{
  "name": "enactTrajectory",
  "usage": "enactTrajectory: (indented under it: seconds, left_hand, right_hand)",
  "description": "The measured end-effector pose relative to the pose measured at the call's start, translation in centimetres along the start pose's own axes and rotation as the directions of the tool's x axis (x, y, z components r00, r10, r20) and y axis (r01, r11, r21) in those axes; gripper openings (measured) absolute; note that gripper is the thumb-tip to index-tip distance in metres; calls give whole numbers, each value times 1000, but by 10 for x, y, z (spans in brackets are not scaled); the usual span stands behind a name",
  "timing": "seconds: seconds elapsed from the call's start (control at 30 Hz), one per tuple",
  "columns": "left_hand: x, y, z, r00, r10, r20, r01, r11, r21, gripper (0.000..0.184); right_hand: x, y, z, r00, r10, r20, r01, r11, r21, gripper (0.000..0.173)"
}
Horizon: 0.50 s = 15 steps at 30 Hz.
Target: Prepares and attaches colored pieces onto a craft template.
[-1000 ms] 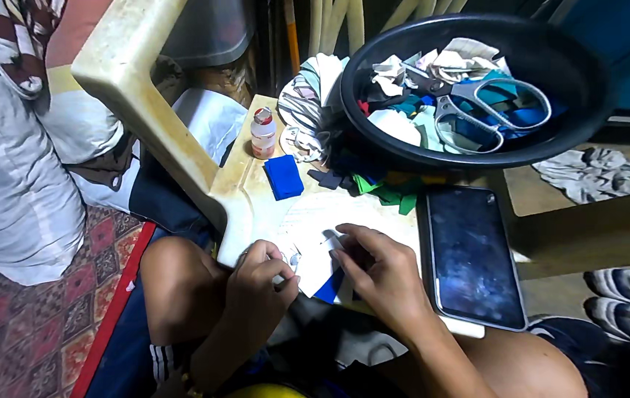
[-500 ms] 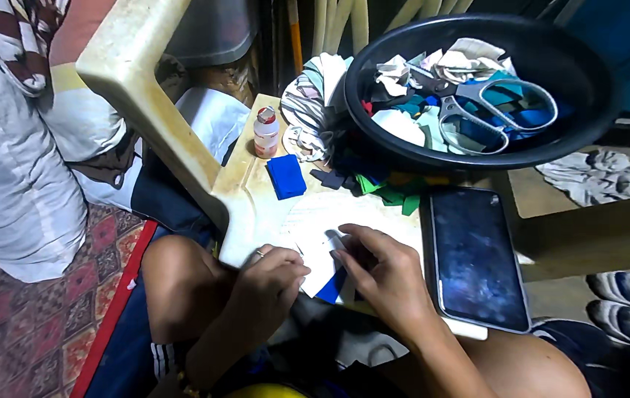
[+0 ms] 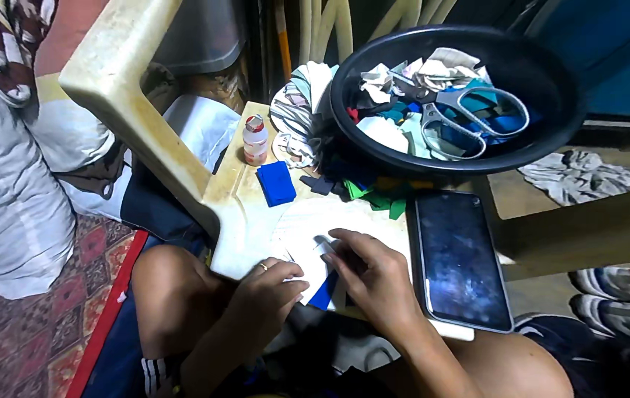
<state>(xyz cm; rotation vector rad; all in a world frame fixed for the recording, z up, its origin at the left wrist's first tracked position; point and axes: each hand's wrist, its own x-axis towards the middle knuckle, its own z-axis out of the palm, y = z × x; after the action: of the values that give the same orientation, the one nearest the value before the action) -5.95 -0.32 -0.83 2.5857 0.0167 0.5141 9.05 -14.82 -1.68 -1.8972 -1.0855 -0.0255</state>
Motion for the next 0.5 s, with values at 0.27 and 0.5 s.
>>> enactTrajectory:
  seconds: [0.27, 0.5]
  left_hand:
    - [-1, -1, 3, 999, 9, -34, -8, 1000, 27, 18]
    - [-2, -3, 6, 997, 50, -63, -46, 997, 58, 17]
  right_hand:
    - [2, 1, 1, 999, -40, -26, 39, 999, -10, 24]
    - [2, -2, 5, 984, -144, -105, 135, 987, -88, 16]
